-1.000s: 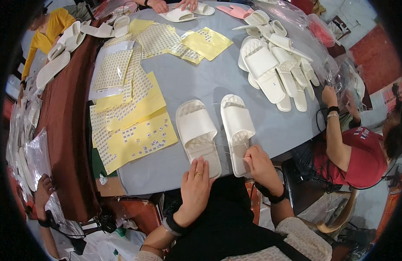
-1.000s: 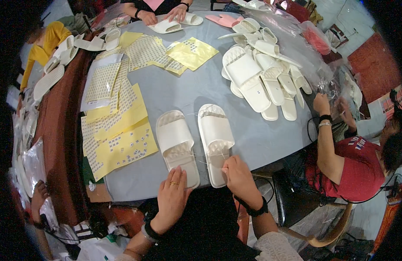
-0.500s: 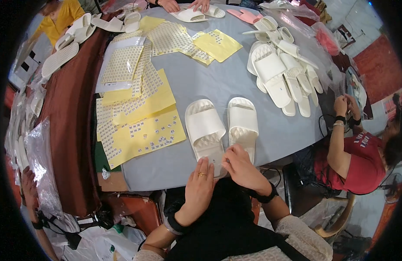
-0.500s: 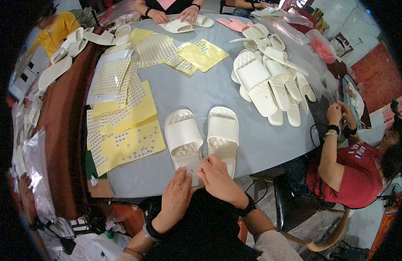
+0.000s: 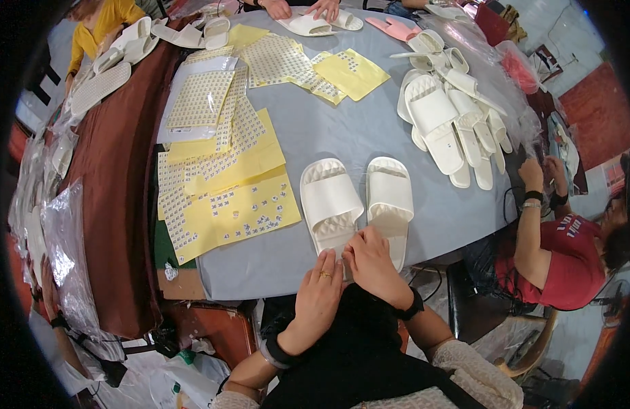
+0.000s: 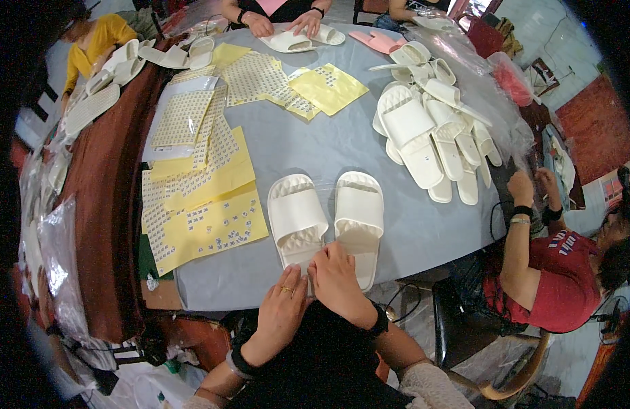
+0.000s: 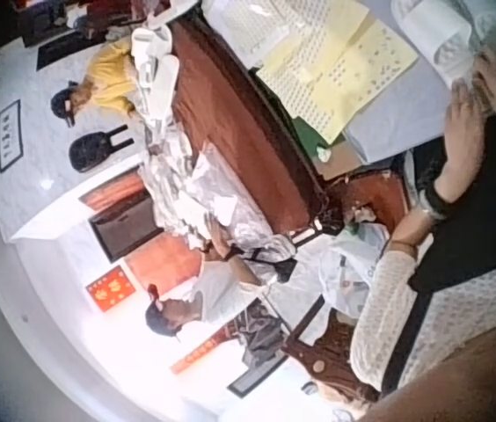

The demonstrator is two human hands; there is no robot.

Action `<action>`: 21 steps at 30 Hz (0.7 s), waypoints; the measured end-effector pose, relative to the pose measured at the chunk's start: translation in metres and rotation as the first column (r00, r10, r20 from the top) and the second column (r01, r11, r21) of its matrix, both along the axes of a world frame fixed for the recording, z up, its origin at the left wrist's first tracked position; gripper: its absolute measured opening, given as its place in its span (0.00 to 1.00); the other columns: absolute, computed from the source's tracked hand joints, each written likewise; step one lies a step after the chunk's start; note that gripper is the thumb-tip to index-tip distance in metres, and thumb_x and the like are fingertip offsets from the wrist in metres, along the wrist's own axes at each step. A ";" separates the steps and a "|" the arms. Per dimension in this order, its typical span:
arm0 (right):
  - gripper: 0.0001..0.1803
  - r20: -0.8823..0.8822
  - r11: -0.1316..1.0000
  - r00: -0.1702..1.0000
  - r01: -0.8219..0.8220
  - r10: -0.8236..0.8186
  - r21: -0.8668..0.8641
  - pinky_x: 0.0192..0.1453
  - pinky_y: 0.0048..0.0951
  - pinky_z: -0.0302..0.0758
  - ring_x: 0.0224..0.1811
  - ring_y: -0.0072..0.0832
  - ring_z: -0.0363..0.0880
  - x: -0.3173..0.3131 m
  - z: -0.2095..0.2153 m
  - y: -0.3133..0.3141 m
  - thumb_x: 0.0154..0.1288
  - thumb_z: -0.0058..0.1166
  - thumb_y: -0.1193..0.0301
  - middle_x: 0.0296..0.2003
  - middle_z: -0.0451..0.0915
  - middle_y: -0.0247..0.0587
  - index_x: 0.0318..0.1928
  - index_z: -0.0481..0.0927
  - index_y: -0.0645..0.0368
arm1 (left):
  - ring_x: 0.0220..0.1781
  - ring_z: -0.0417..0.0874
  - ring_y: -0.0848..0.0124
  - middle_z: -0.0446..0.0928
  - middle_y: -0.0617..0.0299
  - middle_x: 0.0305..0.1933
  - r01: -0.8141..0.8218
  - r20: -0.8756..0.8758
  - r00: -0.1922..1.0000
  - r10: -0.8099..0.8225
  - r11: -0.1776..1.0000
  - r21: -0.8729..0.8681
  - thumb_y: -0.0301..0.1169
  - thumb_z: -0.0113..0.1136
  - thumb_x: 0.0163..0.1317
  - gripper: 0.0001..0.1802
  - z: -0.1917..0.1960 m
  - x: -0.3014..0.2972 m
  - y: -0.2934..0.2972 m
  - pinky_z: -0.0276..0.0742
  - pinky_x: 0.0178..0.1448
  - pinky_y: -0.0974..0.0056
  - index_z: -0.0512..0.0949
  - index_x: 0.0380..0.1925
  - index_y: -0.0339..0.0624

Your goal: Applying size labels to white slippers and organizing them on a workstation table.

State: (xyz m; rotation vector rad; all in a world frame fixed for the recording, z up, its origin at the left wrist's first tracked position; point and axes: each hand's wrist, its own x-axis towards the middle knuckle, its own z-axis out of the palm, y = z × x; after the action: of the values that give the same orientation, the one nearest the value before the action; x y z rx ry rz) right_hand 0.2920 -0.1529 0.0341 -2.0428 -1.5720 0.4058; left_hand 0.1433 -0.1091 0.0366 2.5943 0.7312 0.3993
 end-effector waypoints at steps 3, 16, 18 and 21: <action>0.06 -0.005 0.997 0.999 0.045 -0.045 0.057 0.45 0.41 0.62 0.44 0.43 0.68 -0.001 -0.001 0.001 0.59 0.50 0.75 0.38 0.68 0.46 0.37 0.70 0.60 | 0.64 0.67 0.55 0.66 0.47 0.60 0.012 -0.047 0.999 -0.011 0.999 0.031 0.31 0.61 0.54 0.24 0.000 0.000 0.000 0.70 0.56 0.58 0.71 0.51 0.35; 0.06 -0.273 0.987 0.961 0.080 -0.040 0.138 0.41 0.40 0.70 0.39 0.47 0.73 0.010 0.011 -0.020 0.58 0.47 0.81 0.37 0.74 0.47 0.37 0.72 0.61 | 0.64 0.65 0.56 0.65 0.49 0.59 0.047 -0.151 0.988 -0.034 0.995 0.088 0.34 0.61 0.54 0.29 0.004 0.006 -0.001 0.69 0.56 0.57 0.67 0.56 0.37; 0.07 -0.247 0.988 0.969 0.058 -0.021 0.144 0.43 0.40 0.70 0.40 0.46 0.74 0.008 0.013 -0.022 0.57 0.47 0.82 0.37 0.74 0.47 0.37 0.73 0.62 | 0.64 0.65 0.56 0.66 0.49 0.59 0.047 -0.152 0.988 -0.030 0.993 0.109 0.34 0.61 0.54 0.28 0.004 0.006 -0.001 0.69 0.56 0.57 0.68 0.55 0.37; 0.08 -0.198 0.987 0.980 0.018 0.014 0.157 0.45 0.39 0.71 0.41 0.46 0.74 0.007 0.014 -0.023 0.54 0.48 0.83 0.39 0.74 0.46 0.36 0.74 0.62 | 0.63 0.65 0.56 0.66 0.49 0.59 0.058 -0.164 0.986 -0.037 0.990 0.129 0.34 0.61 0.54 0.27 0.004 0.006 -0.001 0.69 0.56 0.57 0.69 0.53 0.36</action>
State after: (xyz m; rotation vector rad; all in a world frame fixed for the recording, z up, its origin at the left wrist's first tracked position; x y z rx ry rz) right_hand 0.2993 -0.1756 0.0478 -1.8241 -1.4345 0.4537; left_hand 0.1491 -0.1096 0.0410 2.7901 0.7161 0.2330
